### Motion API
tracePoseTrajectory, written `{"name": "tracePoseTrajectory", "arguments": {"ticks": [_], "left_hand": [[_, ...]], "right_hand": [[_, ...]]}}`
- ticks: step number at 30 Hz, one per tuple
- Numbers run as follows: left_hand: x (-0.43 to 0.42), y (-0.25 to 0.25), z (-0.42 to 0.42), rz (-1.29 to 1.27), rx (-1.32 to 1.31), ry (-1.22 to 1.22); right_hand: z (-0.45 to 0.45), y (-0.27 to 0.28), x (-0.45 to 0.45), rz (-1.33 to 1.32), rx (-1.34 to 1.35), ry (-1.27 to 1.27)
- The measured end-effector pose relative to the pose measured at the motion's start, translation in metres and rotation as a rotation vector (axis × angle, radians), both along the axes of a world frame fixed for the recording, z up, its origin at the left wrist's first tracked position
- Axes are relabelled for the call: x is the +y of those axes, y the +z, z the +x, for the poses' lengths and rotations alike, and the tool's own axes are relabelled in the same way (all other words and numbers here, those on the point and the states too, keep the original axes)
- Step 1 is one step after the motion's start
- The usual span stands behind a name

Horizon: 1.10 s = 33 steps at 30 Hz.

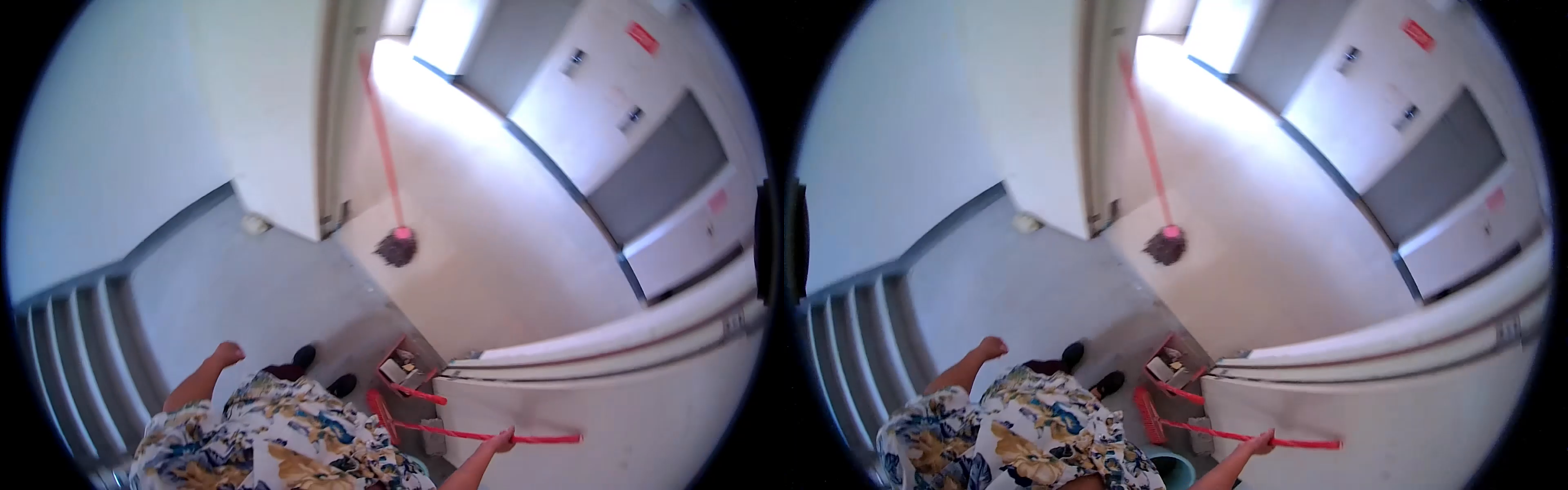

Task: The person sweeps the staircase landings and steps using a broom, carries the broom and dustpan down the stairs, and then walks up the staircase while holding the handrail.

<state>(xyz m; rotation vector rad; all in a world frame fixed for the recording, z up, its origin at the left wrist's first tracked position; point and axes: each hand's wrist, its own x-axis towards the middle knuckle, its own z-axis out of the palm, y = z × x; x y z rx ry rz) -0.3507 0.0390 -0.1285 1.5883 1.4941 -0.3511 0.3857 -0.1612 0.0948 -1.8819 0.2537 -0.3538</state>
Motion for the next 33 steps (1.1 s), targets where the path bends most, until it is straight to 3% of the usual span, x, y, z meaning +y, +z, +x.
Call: {"name": "tracePoseTrajectory", "arguments": {"ticks": [1, 2, 5, 8, 17, 23, 28, 33], "left_hand": [[-0.004, 0.023, 0.007, 0.034, -0.039, 0.011], [-0.019, -0.003, 0.001, 0.074, -0.01, -0.034], [-0.032, 0.022, 0.008, 0.056, -0.016, 0.265], [-0.034, 0.043, 0.014, 0.03, 0.005, 0.389], [-0.031, 0.053, 0.034, -0.014, -0.13, 0.371], [-0.037, 0.025, 0.021, 0.048, -0.088, 0.353], [0.0, 0.034, 0.029, 0.103, -0.074, 0.372], [0.054, 0.04, 0.036, 0.102, -0.228, 0.65]], "right_hand": [[0.002, -0.006, -0.005, -0.094, 0.033, -0.005], [0.003, -0.016, -0.008, -0.145, 0.05, 0.022], [-0.008, -0.03, -0.016, -0.159, 0.236, 0.092], [-0.035, -0.056, -0.021, -0.26, 0.44, 0.178], [-0.15, -0.095, 0.011, -0.554, 0.843, 0.767], [-0.186, -0.091, 0.012, -0.665, 0.941, 1.05], [-0.201, -0.081, 0.001, -0.702, 0.963, 1.172], [-0.21, -0.07, 0.003, -0.707, 0.92, 1.283]]}}
